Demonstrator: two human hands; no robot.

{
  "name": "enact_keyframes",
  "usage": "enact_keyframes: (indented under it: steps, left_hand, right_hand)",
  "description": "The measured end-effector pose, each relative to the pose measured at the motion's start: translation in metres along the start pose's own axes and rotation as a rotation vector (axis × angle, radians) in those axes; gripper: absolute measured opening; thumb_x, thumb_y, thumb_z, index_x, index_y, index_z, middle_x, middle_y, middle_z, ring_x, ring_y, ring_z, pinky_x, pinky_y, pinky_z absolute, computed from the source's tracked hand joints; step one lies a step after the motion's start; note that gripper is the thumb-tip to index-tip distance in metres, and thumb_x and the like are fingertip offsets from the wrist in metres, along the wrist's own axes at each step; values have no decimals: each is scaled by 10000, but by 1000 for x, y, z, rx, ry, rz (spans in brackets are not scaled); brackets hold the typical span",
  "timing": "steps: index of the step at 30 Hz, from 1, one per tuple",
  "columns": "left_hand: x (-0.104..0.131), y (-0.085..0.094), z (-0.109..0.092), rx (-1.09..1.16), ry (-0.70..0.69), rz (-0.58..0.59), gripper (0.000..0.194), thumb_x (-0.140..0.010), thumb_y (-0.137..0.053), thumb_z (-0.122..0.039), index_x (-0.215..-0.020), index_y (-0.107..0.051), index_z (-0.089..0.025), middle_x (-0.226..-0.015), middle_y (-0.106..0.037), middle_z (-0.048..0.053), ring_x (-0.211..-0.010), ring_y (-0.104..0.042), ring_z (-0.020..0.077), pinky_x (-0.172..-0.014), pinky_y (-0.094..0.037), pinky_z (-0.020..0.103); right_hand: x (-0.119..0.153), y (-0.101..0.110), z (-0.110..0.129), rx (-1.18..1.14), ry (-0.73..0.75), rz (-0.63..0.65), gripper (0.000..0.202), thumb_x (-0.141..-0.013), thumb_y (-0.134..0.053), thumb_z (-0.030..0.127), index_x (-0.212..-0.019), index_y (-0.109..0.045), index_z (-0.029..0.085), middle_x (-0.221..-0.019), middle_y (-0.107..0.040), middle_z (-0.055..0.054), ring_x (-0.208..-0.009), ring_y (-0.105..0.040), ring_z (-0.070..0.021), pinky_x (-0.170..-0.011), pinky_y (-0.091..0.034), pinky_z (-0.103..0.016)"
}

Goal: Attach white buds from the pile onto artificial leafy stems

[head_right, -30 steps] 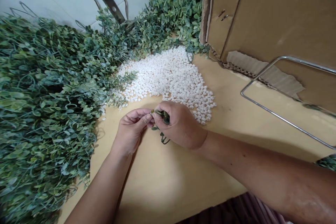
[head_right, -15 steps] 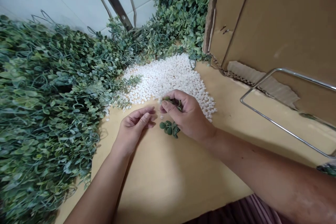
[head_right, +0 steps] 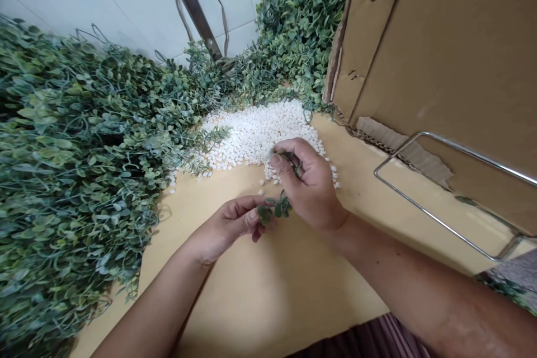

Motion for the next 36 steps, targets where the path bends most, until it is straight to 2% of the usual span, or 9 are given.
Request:
enact_keyframes:
  steps: [2,6,8,13,18,22,26,31,36]
  left_hand:
    - [-1,4,-2,-46,-21,-66,387,-631,-724,-461,-891,-715,-175,-602,-598,6,-509,-465,77,-478,-349,208]
    - [-1,16,-8,-142,-91,-243,310,-597,-761,-388,-791,-705,-153,-551,-580,-17,-492,-456,73,-491,-347,211]
    - [-1,18,-9,-175,-139,-271,265,-582,-776,-339,-739,-696,-141,-599,-622,4,-552,-513,92,-551,-387,224]
    - [-1,16,-9,-257,-225,-321,206,-603,-762,-295,-704,-684,-133,-563,-602,-10,-524,-486,84,-525,-375,218]
    - [0,15,-11,-145,-287,-387,218,-558,-784,-266,-658,-637,-139,-570,-616,-18,-526,-519,78,-536,-407,206]
    - [3,14,-12,-108,-271,-395,232,-600,-760,-269,-743,-623,-148,-574,-626,-17,-530,-562,88,-539,-426,205]
    - [8,20,-17,-172,-339,-454,287,-638,-737,-269,-877,-616,-166,-622,-636,-17,-551,-581,101,-543,-434,211]
    - [5,28,-15,-590,-494,-621,118,-708,-665,-229,-813,-681,-177,-735,-632,26,-624,-545,115,-591,-426,230]
    - [-9,9,-7,-1047,-536,-513,182,-765,-565,-143,-856,-706,-215,-777,-625,52,-720,-549,162,-672,-428,282]
  right_hand:
    - [-5,5,0,-133,-100,87,166,-795,-605,367,-805,-568,206,-696,-595,0,-641,-578,-127,-621,-477,-264]
    - [-3,0,10,-394,-221,706,431,-809,-495,563,-641,-597,180,-648,-601,-33,-609,-600,-156,-574,-496,-306]
    - [2,-3,10,-306,-206,853,511,-837,-433,571,-558,-585,170,-613,-579,-46,-646,-602,-165,-579,-485,-299]
    - [9,-15,-2,115,-68,598,205,-754,-606,328,-651,-538,164,-728,-524,-27,-616,-532,-117,-558,-462,-252]
    - [21,-28,-6,145,-44,655,201,-793,-552,251,-976,-554,168,-955,-627,-89,-863,-602,-183,-763,-487,-325]
    - [20,-26,-7,184,-65,628,122,-796,-520,215,-884,-585,160,-847,-655,-70,-770,-610,-166,-679,-477,-281]
    - [16,-20,-4,286,-12,596,134,-791,-495,222,-689,-557,161,-618,-536,-6,-588,-500,-125,-532,-391,-243]
    - [4,-4,3,149,-50,428,204,-828,-470,260,-640,-475,180,-527,-368,52,-478,-366,-79,-430,-286,-205]
    - [2,-3,4,68,-65,405,227,-835,-456,266,-624,-440,184,-536,-333,56,-480,-325,-72,-417,-267,-196]
Point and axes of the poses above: each hand's wrist, its own x-axis away from the middle knuckle, its own y-axis out of the back of the hand, z = x × y, the point moved 4 cm from there along -x, towards the middle knuckle
